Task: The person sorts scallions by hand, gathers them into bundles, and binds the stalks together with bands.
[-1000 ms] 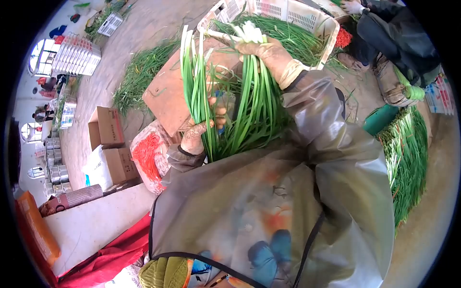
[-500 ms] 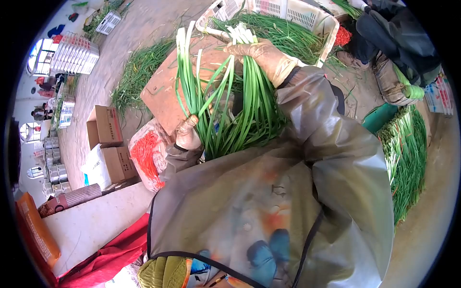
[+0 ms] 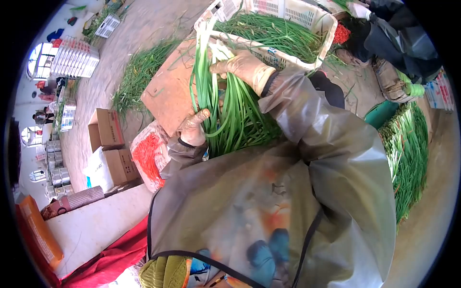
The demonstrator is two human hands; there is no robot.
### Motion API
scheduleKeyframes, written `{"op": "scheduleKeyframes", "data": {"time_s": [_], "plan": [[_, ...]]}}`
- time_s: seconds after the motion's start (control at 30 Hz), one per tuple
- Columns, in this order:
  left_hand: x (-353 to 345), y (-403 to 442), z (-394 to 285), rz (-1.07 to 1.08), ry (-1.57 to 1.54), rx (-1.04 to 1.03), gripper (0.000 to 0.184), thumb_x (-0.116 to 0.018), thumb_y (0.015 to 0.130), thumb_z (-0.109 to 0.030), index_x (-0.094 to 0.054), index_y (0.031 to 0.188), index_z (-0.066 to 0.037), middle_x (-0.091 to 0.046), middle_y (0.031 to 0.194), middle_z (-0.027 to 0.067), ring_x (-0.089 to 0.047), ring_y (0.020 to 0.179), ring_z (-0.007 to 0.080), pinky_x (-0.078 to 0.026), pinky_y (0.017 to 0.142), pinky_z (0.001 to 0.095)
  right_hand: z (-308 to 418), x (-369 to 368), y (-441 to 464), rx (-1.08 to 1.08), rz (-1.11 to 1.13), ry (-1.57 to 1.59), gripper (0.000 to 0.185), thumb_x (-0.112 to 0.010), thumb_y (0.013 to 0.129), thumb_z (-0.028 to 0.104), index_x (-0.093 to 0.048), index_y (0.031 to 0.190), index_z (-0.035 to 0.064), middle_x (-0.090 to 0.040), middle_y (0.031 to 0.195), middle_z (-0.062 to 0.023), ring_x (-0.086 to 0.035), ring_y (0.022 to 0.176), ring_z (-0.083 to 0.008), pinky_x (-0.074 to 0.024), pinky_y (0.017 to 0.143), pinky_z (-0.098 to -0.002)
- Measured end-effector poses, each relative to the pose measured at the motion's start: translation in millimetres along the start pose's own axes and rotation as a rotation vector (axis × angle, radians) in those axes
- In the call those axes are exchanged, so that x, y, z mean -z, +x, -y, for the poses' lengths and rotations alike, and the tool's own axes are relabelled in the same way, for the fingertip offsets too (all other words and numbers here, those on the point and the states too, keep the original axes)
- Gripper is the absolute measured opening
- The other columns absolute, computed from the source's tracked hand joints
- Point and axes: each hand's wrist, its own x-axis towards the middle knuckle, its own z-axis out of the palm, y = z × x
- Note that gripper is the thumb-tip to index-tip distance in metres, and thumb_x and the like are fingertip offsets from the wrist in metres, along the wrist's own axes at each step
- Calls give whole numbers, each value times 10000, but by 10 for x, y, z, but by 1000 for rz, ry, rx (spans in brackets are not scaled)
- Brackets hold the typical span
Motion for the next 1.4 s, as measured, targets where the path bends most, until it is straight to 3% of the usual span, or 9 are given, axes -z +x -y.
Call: {"op": "scheduleKeyframes", "data": {"time_s": [0.27,0.4,0.67,0.73,0.8,0.97,1.07,1.27,1.4], "plan": [[305,14,14,-109,-199,2,520,-629,673,62,-497,1167,-35,-604,1053,139,-601,869,213,-499,738,313,93,395,-143,-129,-65,482,251,-644,767,137,-576,973,11,-611,772,-25,-586,696,-118,-495,678,-255],[73,55,-9,-70,186,-67,516,-623,678,84,-500,1163,-44,-606,1032,92,-569,919,174,-468,789,292,228,332,-107,-83,-81,284,243,-620,797,151,-609,998,15,-583,768,-9,-560,720,-99,-465,684,-236],[-2,-28,55,-72,206,-76,429,-677,716,-42,-520,1116,-49,-611,992,75,-578,850,178,-474,768,309,129,296,-5,27,-119,104,208,-632,793,162,-643,937,12,-628,809,-32,-554,691,-111,-438,646,-234],[-34,-20,-12,-31,-212,4,392,-666,737,-74,-526,1100,-20,-624,947,95,-603,795,200,-500,727,326,68,318,-39,48,-65,17,203,-638,781,167,-649,913,14,-630,855,-35,-562,722,-122,-440,688,-251],[167,53,48,-55,-232,-6,370,-649,752,-86,-530,1091,3,-626,934,113,-615,791,218,-515,719,342,144,285,-151,55,40,78,200,-636,779,169,-639,905,14,-626,858,-38,-558,729,-123,-438,712,-261],[174,184,68,-38,-93,2,460,-662,748,-113,-489,1154,16,-610,1015,118,-592,893,198,-488,773,323,106,260,-132,26,21,127,215,-630,765,124,-600,931,-9,-635,851,-85,-601,851,-164,-445,797,-266],[-4,257,103,118,-134,48,476,-639,773,-134,-466,1189,20,-578,1079,105,-552,984,185,-450,817,303,75,140,-179,24,105,225,192,-619,757,98,-594,914,-10,-617,797,-82,-593,766,-161,-452,752,-270],[-165,303,225,116,-226,62,402,-595,817,-144,-488,1168,22,-589,1034,102,-578,875,173,-473,752,285,17,103,-186,36,191,296,164,-610,726,84,-586,870,10,-585,741,-53,-549,670,-133,-445,668,-251],[172,400,535,-74,-79,188,269,-567,829,-107,-556,1074,6,-608,826,50,-575,708,123,-470,654,228,171,240,-404,161,258,328,167,-613,710,99,-593,853,16,-584,764,-52,-547,661,-128,-447,649,-241]]}}
